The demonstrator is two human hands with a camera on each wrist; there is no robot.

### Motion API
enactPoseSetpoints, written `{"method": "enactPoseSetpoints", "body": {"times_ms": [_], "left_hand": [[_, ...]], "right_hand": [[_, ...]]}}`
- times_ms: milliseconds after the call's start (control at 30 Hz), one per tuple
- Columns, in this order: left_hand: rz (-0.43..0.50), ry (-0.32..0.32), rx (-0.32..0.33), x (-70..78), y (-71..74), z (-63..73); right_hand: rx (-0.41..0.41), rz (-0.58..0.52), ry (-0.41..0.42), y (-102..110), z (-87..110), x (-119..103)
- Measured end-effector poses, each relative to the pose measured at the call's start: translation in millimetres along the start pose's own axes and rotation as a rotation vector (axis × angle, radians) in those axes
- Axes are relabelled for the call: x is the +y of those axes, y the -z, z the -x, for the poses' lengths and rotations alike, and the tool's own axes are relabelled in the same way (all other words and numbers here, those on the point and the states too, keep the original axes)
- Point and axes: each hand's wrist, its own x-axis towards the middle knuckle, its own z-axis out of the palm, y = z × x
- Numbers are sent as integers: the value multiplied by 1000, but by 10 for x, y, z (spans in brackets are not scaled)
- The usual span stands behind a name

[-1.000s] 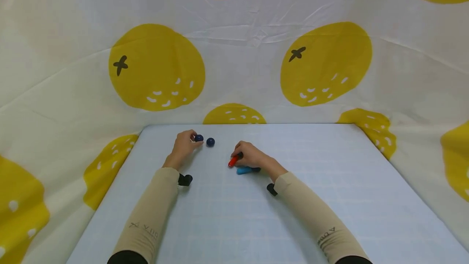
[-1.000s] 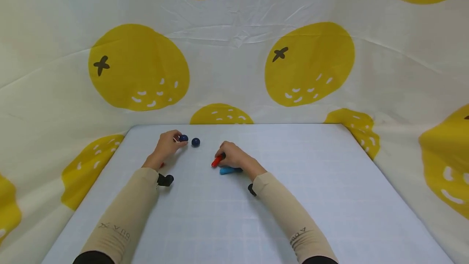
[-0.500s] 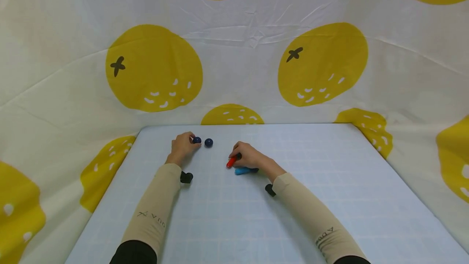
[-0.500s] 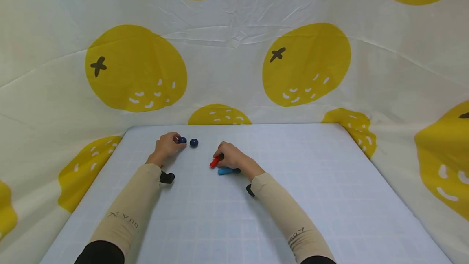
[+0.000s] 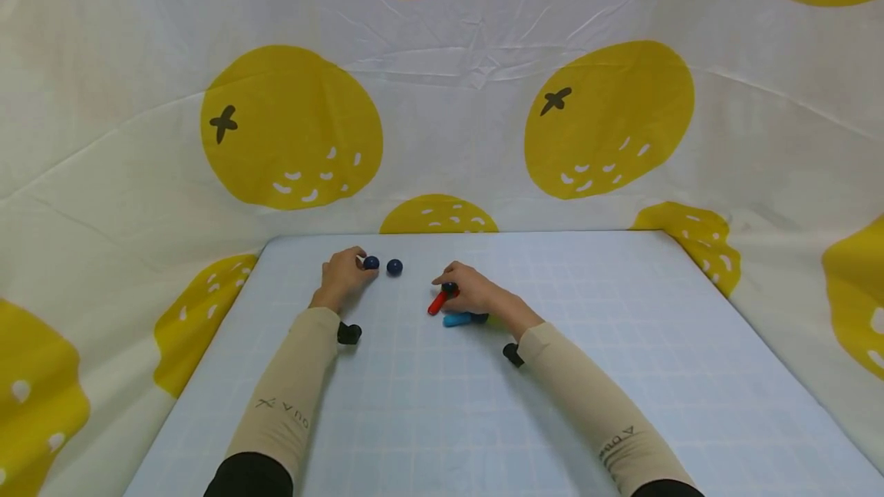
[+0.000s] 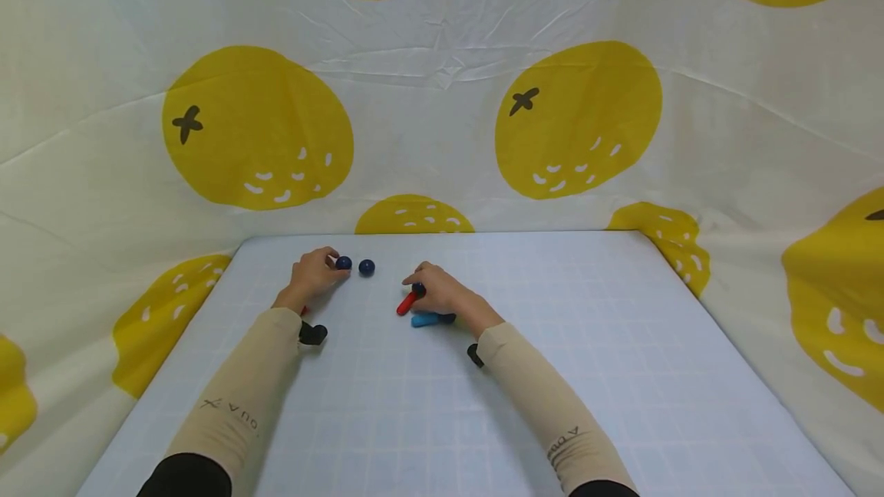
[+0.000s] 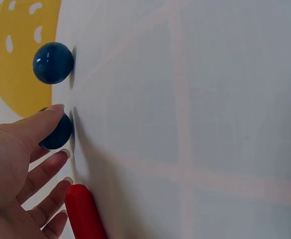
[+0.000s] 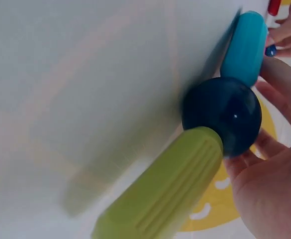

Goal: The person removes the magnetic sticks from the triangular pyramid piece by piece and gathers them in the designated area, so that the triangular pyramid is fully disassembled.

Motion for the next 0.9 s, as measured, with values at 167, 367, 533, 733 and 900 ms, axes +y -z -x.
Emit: {"method": "enactPoseSetpoints", "body": {"times_ms": [167, 367, 533, 733, 900], "left_hand": [[-14, 3, 3, -9, 67, 71], [-48, -68, 40, -5, 154, 159], [-14, -152, 45, 54, 190, 288], [68, -266, -9, 182, 104, 509], [122, -219, -128, 338, -74, 648]], "right_hand": [[12, -10, -41, 59, 27, -6], [54, -70, -112, 159, 71, 10], [75, -113, -159, 190, 72, 55], [87, -138, -233, 161, 45, 107], [96, -172, -277, 123, 14, 124]]}}
